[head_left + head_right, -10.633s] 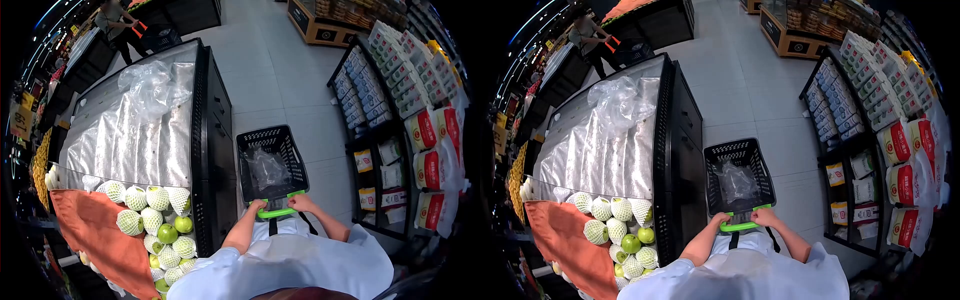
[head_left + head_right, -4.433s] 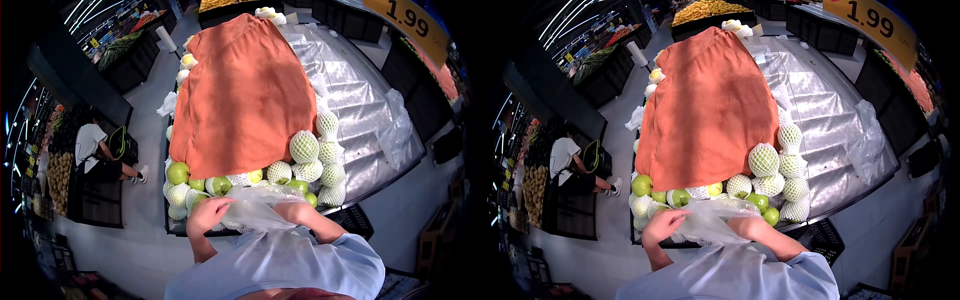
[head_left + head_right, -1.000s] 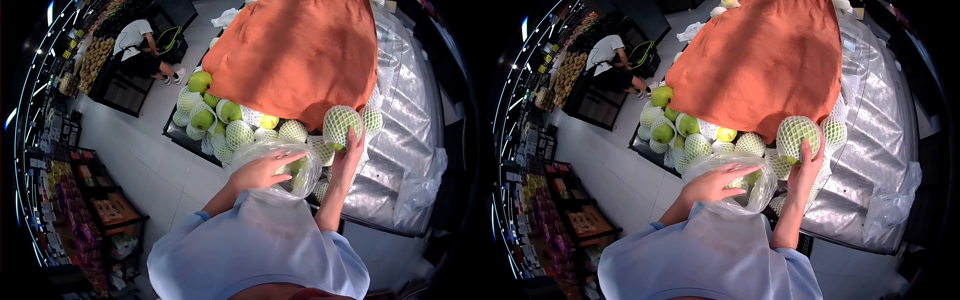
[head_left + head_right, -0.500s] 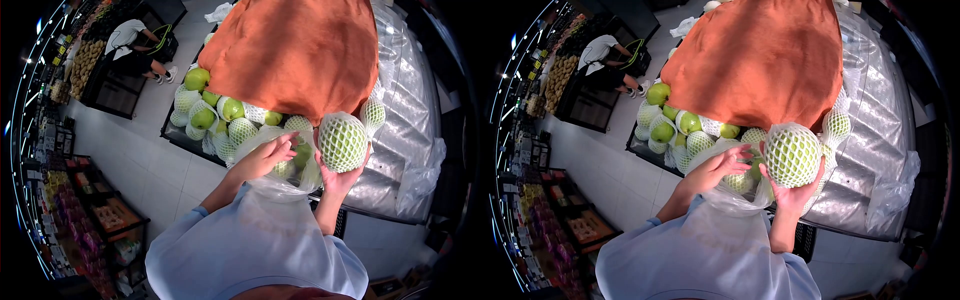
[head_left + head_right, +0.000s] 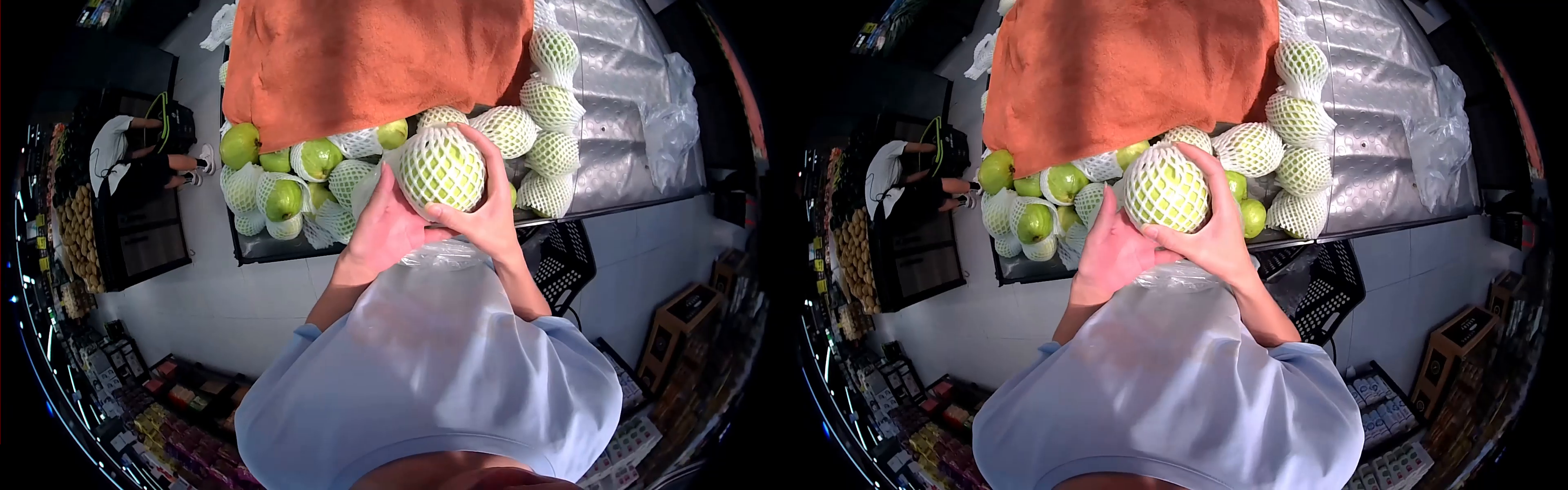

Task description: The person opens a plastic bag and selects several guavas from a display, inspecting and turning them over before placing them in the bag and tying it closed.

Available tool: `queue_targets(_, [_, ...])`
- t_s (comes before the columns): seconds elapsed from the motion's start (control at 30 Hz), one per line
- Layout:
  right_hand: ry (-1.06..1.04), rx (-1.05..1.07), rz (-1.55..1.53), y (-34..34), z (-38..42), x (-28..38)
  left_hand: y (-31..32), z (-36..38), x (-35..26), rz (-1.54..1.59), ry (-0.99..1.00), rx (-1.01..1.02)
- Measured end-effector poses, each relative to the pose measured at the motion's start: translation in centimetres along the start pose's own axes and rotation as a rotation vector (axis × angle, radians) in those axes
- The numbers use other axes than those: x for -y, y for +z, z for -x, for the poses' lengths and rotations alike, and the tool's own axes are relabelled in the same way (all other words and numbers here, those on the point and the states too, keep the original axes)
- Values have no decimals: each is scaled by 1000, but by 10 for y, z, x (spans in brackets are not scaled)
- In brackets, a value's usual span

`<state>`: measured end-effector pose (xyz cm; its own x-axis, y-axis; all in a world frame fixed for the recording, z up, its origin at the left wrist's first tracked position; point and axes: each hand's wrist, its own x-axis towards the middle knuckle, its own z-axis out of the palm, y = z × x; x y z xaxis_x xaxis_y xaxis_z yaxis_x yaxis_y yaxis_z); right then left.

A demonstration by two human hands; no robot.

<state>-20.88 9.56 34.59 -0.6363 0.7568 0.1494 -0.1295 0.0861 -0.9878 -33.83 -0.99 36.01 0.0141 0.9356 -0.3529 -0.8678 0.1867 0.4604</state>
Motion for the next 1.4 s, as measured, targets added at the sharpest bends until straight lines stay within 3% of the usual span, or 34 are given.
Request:
queue_targets(0.1, [-146,10,203,-6,12,-10,-8,-5,-2,138,-82,-8])
queue_targets(0.2, [-135,13,-4,-8,19,-12,-18,-14,2,286,-147,-66])
queue_targets(0.4, [-63,117,-514,-22,24,-20,-10,-21,10,248,-174,-161])
queue_targets(0.47, [-43,139,-539,-30,22,-23,-16,-26,17,180,-89,-198])
queue_targets(0.6, [-53,139,-504,-33,17,-33,-15,-28,24,16,92,-267])
queue_targets(0.67, [-139,162,-245,-37,16,-43,-11,-28,28,-38,150,-236])
queue_targets(0.8, [-103,197,-21,-37,17,-60,-18,-36,40,-258,245,-242])
queue_targets(0.87, [-58,190,-64,-39,18,-64,-10,-36,44,-486,238,-285])
queue_targets(1.13, [-103,210,-72,-36,17,-75,-34,-40,47,-602,274,-284])
queue_targets(1.2, [5,94,-203,-31,17,-74,-39,-40,47,-613,287,-246])
queue_targets(1.4, [192,66,-247,-37,20,-78,-37,-33,45,-667,290,-153])
